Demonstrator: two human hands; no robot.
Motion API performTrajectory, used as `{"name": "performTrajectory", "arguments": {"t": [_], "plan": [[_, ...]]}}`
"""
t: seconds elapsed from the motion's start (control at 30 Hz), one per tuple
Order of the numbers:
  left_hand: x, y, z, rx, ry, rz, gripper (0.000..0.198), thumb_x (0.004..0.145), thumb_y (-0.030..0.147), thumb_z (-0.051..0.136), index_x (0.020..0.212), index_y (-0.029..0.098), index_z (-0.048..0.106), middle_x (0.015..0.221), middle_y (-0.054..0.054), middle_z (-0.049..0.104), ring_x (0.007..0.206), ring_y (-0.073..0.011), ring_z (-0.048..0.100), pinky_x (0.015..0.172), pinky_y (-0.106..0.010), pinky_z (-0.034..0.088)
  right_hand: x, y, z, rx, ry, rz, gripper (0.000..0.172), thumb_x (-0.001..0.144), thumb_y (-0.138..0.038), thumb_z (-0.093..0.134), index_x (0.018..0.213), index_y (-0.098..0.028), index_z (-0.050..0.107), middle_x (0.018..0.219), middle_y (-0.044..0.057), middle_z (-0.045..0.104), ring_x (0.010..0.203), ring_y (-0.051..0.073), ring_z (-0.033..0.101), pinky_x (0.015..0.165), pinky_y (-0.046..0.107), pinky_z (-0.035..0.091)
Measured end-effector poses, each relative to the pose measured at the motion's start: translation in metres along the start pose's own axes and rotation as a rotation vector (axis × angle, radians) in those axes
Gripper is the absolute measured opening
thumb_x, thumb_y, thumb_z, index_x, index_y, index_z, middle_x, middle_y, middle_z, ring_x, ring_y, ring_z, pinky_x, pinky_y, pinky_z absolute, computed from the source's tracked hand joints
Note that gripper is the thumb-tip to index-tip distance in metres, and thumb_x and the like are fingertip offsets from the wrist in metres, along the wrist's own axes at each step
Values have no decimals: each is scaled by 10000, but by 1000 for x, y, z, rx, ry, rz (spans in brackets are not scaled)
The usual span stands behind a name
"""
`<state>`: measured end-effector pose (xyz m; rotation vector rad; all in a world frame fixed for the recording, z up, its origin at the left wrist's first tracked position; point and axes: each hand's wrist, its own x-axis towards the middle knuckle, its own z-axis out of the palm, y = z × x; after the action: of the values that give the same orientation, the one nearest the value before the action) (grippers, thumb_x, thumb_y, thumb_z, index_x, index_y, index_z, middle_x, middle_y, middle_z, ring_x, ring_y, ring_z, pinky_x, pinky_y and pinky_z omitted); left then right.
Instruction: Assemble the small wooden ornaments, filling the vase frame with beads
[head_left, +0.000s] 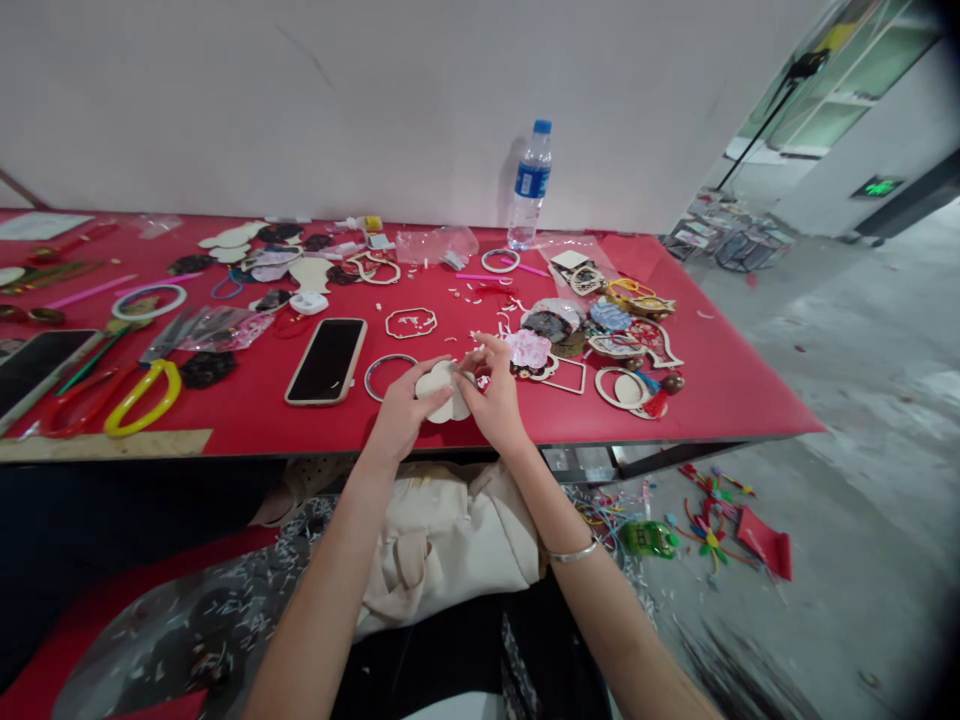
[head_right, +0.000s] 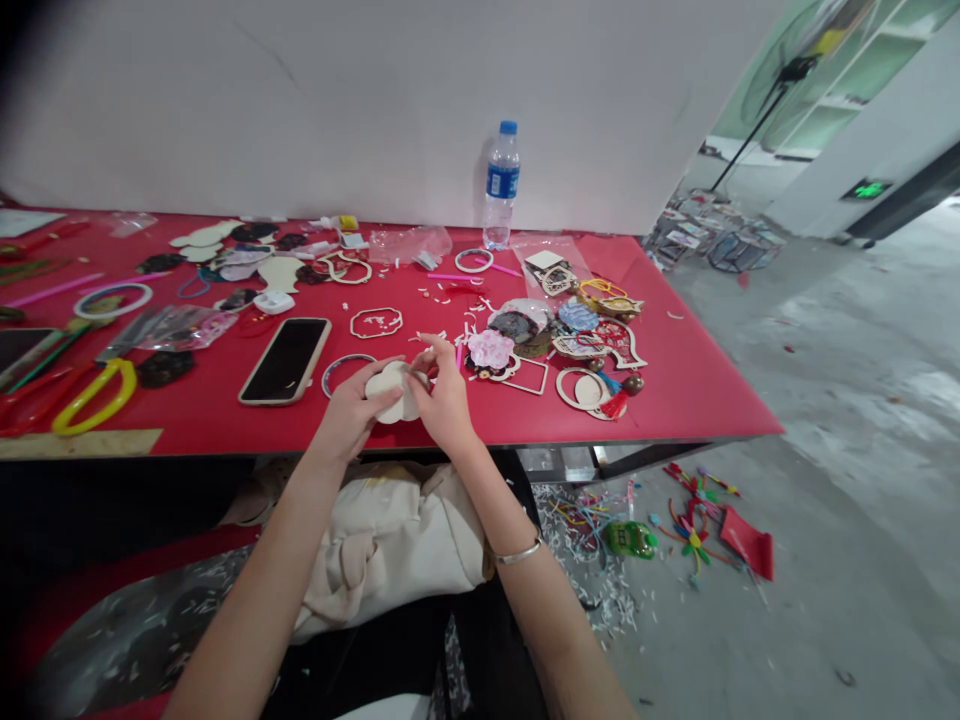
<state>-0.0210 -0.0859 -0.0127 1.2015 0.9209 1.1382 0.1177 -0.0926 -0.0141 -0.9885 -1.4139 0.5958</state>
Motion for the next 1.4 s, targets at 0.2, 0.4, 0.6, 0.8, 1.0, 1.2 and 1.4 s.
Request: {"name": "performTrajectory", "arguments": {"t": [0.2,0.4,0.6,0.8,1.0,1.2,1.4], "plan": [[0,2,4,-71,55,25,463,652,229,765,1083,193,600,931,-24,655,796,-152,620,705,-255,506,0,3,2,1,42,66,511,808,-173,621,1246,-262,374,907,-3,513,775,119,522,711,269,461],[3,2,6,-181,120,14,363,605,207,768,935,187,619,807,1,655,710,-129,614,637,-220,480,0,3,3,44,69,129,526,781,-212,670,1219,-260,384,742,-66,473,650,95,490,628,237,421],[5,2,9,-239,178,-11,236,669,320,746,817,151,675,763,-20,677,662,-119,615,620,-220,466,-1,0,2,26,52,80,516,779,-210,670,1217,-263,401,784,-55,494,674,90,508,646,230,439],[7,-4,8,-188,195,11,207,666,296,771,788,157,678,726,3,668,670,-106,601,650,-213,459,-2,0,1,-11,27,67,498,795,-230,661,1222,-258,406,796,-41,485,694,97,513,637,228,447],[5,-3,7,-180,163,29,187,685,286,754,807,165,680,763,-5,680,692,-111,603,664,-216,460,-1,1,1,-37,23,59,494,809,-255,650,1233,-253,397,814,-33,485,692,98,513,640,234,459],[4,-5,5,-143,131,25,240,654,254,759,871,175,691,784,-5,680,694,-117,604,646,-214,459,-1,1,1,-63,34,37,486,806,-238,642,1240,-244,424,910,2,539,723,111,530,657,249,474],[4,-7,5,-133,133,13,277,654,256,756,908,173,682,803,-14,690,690,-119,615,629,-213,474,1,-11,-7,-254,158,-77,311,845,-227,591,1154,-235,554,1171,87,501,1053,183,515,942,372,449]]}}
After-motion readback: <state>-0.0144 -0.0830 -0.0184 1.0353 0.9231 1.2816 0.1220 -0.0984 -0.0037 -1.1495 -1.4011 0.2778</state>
